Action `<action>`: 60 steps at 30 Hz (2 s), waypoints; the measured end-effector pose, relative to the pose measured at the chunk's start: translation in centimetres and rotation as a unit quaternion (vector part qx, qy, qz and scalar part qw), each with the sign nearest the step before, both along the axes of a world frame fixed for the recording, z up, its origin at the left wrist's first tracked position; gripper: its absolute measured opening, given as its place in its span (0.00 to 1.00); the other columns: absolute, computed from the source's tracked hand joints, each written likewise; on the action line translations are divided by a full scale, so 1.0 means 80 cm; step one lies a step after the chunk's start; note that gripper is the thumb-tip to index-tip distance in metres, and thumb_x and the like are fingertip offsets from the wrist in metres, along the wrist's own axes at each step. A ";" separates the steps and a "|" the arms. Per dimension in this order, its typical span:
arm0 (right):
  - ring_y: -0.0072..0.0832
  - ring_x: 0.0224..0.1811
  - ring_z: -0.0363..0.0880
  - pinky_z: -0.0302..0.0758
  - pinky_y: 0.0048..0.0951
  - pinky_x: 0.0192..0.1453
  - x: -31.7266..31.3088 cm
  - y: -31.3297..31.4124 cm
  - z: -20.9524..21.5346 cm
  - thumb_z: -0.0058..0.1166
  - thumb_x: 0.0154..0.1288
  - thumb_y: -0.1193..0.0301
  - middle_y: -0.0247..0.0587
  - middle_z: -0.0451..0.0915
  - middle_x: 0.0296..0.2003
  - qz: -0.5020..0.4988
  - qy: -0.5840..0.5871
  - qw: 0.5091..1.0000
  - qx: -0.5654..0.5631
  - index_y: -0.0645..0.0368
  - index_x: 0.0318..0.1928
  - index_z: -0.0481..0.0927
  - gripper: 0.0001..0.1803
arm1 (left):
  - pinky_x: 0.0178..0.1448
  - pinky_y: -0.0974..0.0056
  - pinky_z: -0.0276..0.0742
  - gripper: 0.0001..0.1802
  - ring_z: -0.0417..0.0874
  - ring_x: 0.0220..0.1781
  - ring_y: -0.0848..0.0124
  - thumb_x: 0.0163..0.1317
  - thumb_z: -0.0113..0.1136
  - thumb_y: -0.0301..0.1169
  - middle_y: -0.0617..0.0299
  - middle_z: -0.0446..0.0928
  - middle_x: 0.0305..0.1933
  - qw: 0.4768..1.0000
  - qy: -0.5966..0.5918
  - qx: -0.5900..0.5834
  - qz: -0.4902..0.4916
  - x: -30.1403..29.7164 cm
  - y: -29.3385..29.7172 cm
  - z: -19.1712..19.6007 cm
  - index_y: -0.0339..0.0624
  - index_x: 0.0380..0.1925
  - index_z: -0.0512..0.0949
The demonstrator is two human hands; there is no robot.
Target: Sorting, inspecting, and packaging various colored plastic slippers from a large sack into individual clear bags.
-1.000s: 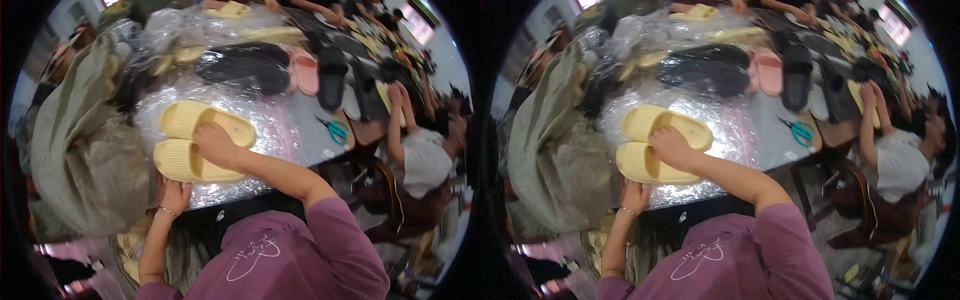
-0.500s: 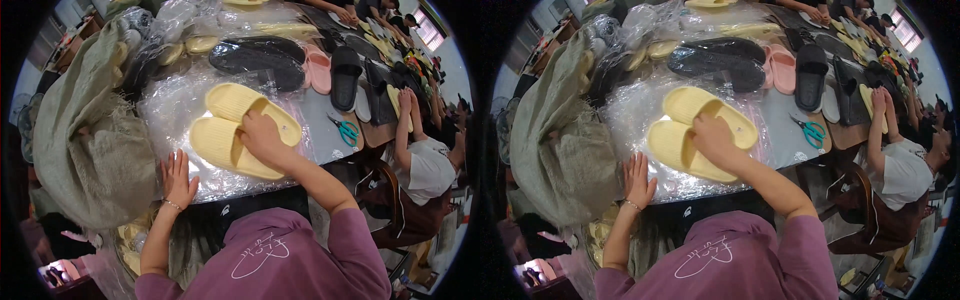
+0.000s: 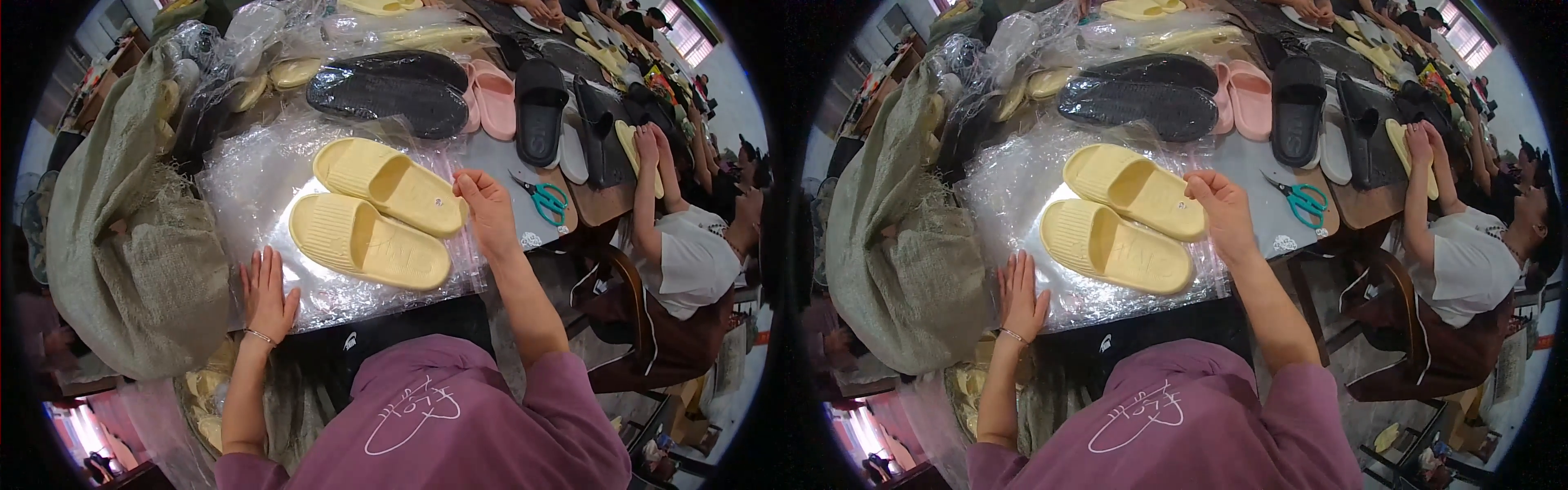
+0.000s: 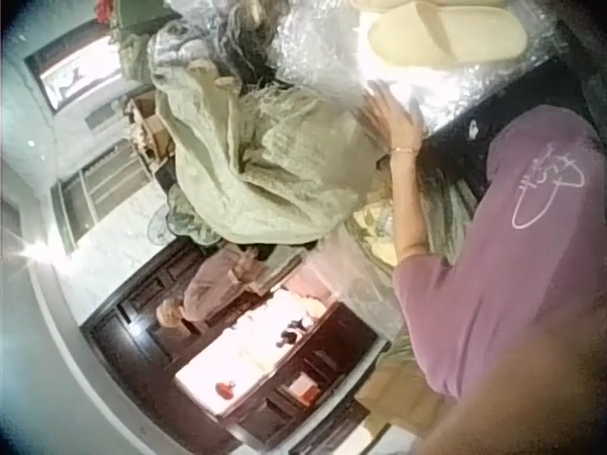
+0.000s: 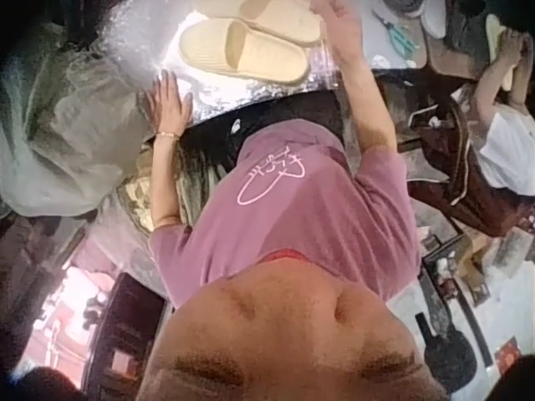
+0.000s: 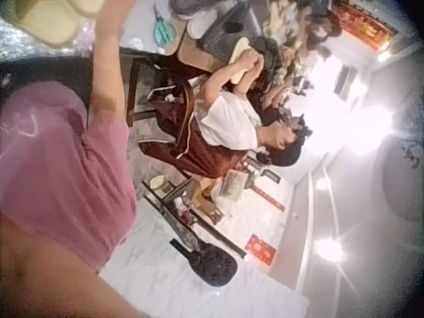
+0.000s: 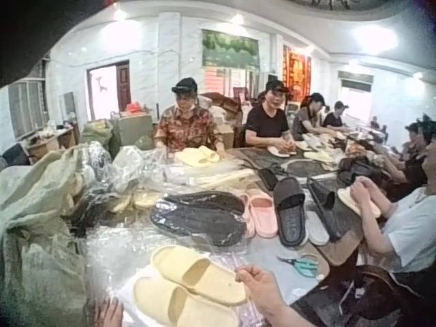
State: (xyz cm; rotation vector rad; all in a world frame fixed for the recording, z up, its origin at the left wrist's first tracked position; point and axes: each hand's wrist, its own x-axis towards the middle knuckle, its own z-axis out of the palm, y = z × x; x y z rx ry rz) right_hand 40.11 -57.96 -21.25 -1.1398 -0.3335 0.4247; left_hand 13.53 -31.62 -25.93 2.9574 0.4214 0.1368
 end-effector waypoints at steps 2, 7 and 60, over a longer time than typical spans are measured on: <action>0.13 0.33 0.74 0.71 0.16 0.38 0.002 -0.006 -0.006 0.53 0.68 0.71 0.28 0.77 0.31 -0.025 -0.005 1.000 -0.004 0.64 0.41 0.78 0.08 | 0.75 0.45 0.37 0.37 0.49 0.74 0.48 0.62 0.52 0.38 0.45 0.52 0.72 0.999 -0.012 -0.030 0.003 0.001 -0.002 0.006 0.32 0.68 0.53; 0.25 0.36 0.75 0.69 0.30 0.45 0.028 -0.035 -0.020 0.56 0.61 0.71 0.33 0.79 0.30 -0.084 -0.302 0.908 -0.279 0.60 0.36 0.80 0.06 | 0.73 0.48 0.51 0.30 0.57 0.71 0.48 0.63 0.51 0.29 0.44 0.59 0.68 0.986 -0.147 -0.079 -0.026 0.037 -0.030 0.051 0.31 0.64 0.60; 0.41 0.44 0.71 0.65 0.41 0.50 -0.009 -0.072 -0.029 0.65 0.48 0.70 0.40 0.76 0.37 -0.201 -0.475 0.741 -0.431 0.56 0.40 0.78 0.17 | 0.73 0.51 0.51 0.36 0.58 0.70 0.46 0.62 0.53 0.42 0.43 0.57 0.70 0.971 -0.174 -0.145 -0.073 0.185 -0.048 0.026 0.36 0.66 0.58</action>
